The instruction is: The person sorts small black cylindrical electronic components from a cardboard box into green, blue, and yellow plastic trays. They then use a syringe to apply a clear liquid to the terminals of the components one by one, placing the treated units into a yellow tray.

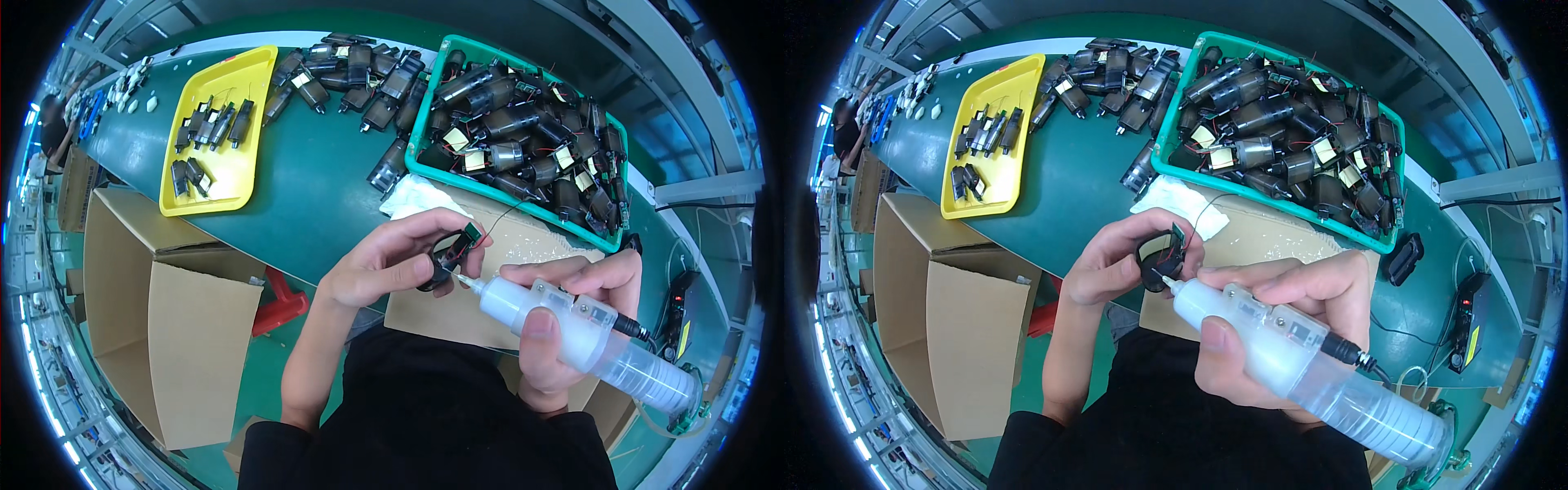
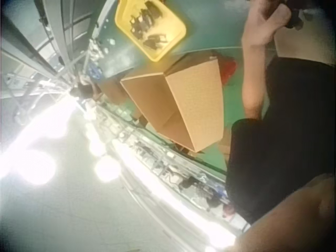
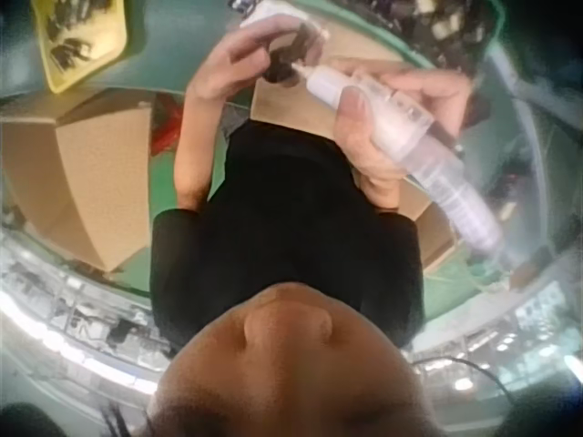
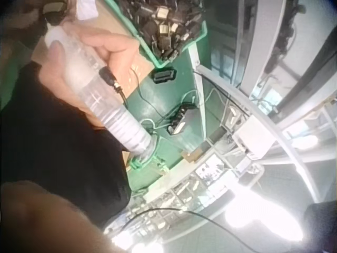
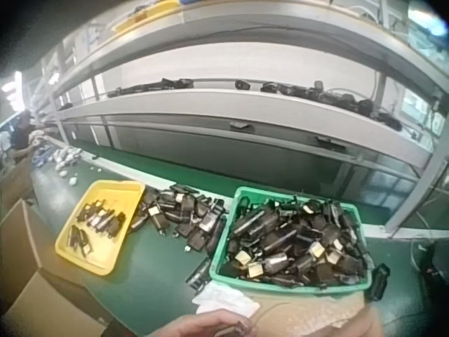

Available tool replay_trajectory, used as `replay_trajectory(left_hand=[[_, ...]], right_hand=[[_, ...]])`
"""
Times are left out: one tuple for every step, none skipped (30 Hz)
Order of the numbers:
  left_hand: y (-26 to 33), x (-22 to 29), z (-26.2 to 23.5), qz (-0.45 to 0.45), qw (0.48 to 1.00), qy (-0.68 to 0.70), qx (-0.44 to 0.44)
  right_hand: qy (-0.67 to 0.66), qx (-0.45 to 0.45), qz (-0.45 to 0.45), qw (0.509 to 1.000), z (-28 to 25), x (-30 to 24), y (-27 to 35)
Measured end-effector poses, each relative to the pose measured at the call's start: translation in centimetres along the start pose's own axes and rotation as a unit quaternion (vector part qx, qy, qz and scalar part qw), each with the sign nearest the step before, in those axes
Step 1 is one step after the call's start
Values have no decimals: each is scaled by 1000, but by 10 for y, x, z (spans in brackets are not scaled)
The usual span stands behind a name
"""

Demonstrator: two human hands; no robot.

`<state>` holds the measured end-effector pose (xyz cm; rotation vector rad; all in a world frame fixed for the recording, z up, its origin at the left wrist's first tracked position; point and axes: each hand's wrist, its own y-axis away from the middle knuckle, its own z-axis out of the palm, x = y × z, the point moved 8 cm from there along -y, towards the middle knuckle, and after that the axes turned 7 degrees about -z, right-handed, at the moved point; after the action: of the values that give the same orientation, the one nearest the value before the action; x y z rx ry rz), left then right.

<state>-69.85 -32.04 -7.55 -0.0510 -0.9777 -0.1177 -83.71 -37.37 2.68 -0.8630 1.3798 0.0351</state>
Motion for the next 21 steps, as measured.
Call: replay_trajectory(left_hand=[[0, 0, 1, -2, 1000, -3, -8], [0, 1, 2, -7, 1000, 5, -9], [0, 1, 2, -12, 1000, 12, -11], [0, 2, 3, -16, 1000, 21, -13], [1, 3, 3, -15, 999, 27, -13], [1, 4, 4, -15, 999, 34, -13], [1, 4, 4, -14, 999, 40, -13], [0, 4, 4, -6, 999, 40, -12], [0, 4, 4, 2, 999, 40, -11], [-1, 4, 4, 10, 999, 40, -12], [-2, 4, 4, 12, 999, 38, -14], [-2, 4, 4, 13, 999, 37, -15], [-1, 5, 3, 15, 999, 35, -15], [-1, 5, 3, 15, 999, 33, -15], [0, 6, 3, 16, 999, 32, -16], [0, 7, 2, 15, 999, 30, -18], [0, 8, 3, 25, 998, 30, -43], [1, 8, 3, 36, 997, 29, -69], [2, 8, 4, 46, 994, 29, -95], [2, 8, 4, 44, 994, 25, -94], [1, 8, 4, 42, 995, 20, -92]], right_hand=[[12, -3, -9, 1000, 1, 0, 1], [24, -7, -18, 1000, 2, 0, 2], [36, -10, -27, 999, 3, 0, 2], [33, -8, -30, 999, 4, 1, 2], [31, -5, -34, 999, 5, 1, 2], [28, -3, -37, 999, 5, 1, 2], [30, -4, -38, 999, 6, 1, 3], [32, -6, -40, 999, 6, 0, 3], [33, -7, -42, 999, 7, 0, 3], [31, -6, -41, 999, 7, 0, 3], [28, -6, -40, 999, 7, 0, 4], [25, -5, -38, 999, 7, 0, 4], [19, -16, -32, 999, 8, 0, 4], [13, -27, -25, 999, 8, 0, 3], [7, -39, -18, 999, 9, 1, 2], [7, -45, -18, 999, 10, 0, 1], [6, -52, -18, 998, 11, -1, 1], [6, -59, -18, 998, 12, -2, 0], [6, -20, 15, 1000, 10, 1, 2], [7, 19, 49, 999, 12, 3, 5], [18, 22, 60, 998, 12, 4, 5]])
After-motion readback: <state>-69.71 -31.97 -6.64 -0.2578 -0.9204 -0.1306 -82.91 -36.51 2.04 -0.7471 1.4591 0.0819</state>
